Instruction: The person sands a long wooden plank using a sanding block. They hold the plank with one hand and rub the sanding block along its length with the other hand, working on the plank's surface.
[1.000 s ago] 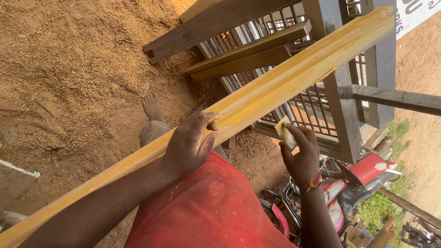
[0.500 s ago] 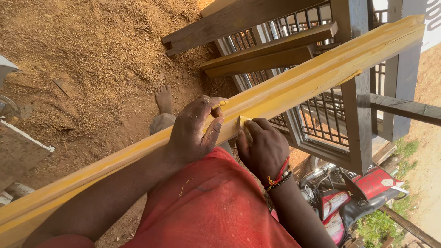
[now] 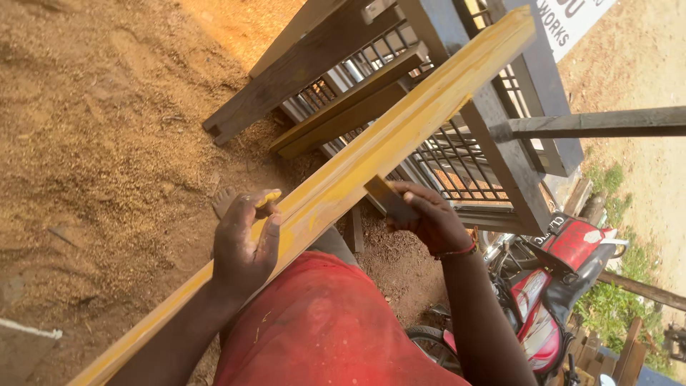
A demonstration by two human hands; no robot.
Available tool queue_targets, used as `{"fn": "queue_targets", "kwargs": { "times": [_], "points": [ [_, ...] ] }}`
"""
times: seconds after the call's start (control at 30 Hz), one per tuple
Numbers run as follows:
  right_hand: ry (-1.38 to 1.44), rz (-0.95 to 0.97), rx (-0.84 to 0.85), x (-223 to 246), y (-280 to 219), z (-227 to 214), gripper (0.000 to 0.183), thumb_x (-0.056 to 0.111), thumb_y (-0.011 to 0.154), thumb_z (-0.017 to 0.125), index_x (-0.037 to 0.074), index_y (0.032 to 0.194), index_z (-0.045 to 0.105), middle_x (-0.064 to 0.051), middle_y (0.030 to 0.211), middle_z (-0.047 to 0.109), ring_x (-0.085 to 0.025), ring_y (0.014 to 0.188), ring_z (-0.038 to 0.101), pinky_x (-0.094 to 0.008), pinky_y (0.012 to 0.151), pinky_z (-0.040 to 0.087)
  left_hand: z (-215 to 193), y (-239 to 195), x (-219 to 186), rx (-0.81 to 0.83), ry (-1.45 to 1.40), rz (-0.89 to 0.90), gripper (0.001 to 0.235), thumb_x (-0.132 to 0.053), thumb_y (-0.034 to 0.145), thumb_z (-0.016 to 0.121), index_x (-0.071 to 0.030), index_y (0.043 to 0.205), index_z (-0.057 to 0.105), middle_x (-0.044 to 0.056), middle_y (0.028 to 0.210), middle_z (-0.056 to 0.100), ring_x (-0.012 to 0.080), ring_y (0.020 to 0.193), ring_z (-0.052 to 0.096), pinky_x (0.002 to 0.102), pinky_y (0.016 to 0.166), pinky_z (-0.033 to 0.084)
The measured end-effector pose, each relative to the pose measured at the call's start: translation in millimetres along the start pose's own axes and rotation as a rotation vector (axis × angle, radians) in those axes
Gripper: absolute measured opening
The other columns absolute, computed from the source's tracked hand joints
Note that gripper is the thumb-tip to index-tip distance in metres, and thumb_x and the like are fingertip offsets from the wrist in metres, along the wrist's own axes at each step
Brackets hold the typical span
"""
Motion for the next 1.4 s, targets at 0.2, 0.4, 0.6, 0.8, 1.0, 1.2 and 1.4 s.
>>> {"fn": "queue_targets", "kwargs": {
  "times": [0.2,0.4,0.6,0.8,1.0,1.2,1.4],
  "points": [
    [0.421,-0.284,-0.049,29.6,43.0,-117.8,0.045,0.033,0.103,0.059,0.003,0.136,0.053,-0.013,0.112,0.071,-0.026,0.086,0.069,-0.034,0.071,0.058,9.8,7.0,3.5,0.005,0.012,-0.043,0.022,-0.007,0.097,0.06,0.0,0.119,0.06,0.013,0.1,0.068,0.0227,0.093,0.072,0.035,0.08,0.057],
    [-0.654,-0.529,-0.373,103.0,88.7,-196.1,0.038,0.028,0.099,0.065,0.002,0.126,0.07,-0.014,0.106,0.071,-0.028,0.087,0.066,-0.039,0.075,0.054,25.7,11.6,-5.7,-0.025,0.064,-0.019,0.023,-0.005,0.097,0.059,0.002,0.118,0.062,0.012,0.098,0.068,0.0223,0.091,0.071,0.036,0.081,0.056],
    [-1.654,-0.451,-0.647,134.7,144.8,-194.8,0.028,0.026,0.093,0.06,0.009,0.099,0.081,-0.017,0.098,0.076,-0.038,0.089,0.071,-0.048,0.089,0.055,42.7,14.0,-18.9,0.022,0.02,0.021,0.022,-0.003,0.095,0.058,0.001,0.117,0.061,0.012,0.098,0.067,0.0217,0.091,0.069,0.036,0.082,0.054],
    [-1.418,-0.256,-0.637,128.2,134.6,-173.1,0.03,0.032,0.095,0.059,0.012,0.103,0.081,-0.017,0.097,0.075,-0.037,0.091,0.071,-0.048,0.09,0.054,51.2,14.4,-16.3,0.041,-0.001,-0.01,0.024,-0.002,0.095,0.057,0.0,0.118,0.062,0.011,0.095,0.067,0.0218,0.09,0.067,0.037,0.082,0.053],
    [-1.481,-0.161,-0.604,117.5,120.8,-143.0,0.033,0.034,0.096,0.057,0.012,0.103,0.081,-0.017,0.098,0.075,-0.038,0.094,0.069,-0.05,0.092,0.051,60.9,17.8,-14.6,0.101,-0.088,0.011,0.023,-0.002,0.095,0.058,0.0,0.118,0.062,0.011,0.094,0.066,0.0214,0.09,0.067,0.035,0.083,0.053],
    [-1.496,-0.1,-0.518,111.9,123.2,-122.8,0.036,0.032,0.098,0.053,0.009,0.106,0.08,-0.018,0.101,0.075,-0.035,0.097,0.069,-0.048,0.095,0.051,56.9,17.3,-16.5,0.136,-0.11,0.027,0.025,-0.004,0.095,0.058,0.0,0.119,0.063,0.012,0.093,0.065,0.0222,0.089,0.067,0.035,0.081,0.053],
    [-1.59,-0.019,-0.398,94.1,105.9,-105.9,0.037,0.032,0.099,0.052,0.01,0.107,0.081,-0.014,0.102,0.077,-0.03,0.096,0.071,-0.047,0.096,0.052,44.9,13.1,-10.5,0.111,-0.079,0.039,0.025,-0.007,0.095,0.059,0.001,0.118,0.064,0.013,0.094,0.066,0.0235,0.089,0.066,0.036,0.081,0.052]
  ]
}}
Point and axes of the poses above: each hand's wrist, its own y-axis towards the middle knuckle, its own z-axis out of the palm, x = y × z, the point moved 2 cm from there along y, towards the middle knuckle
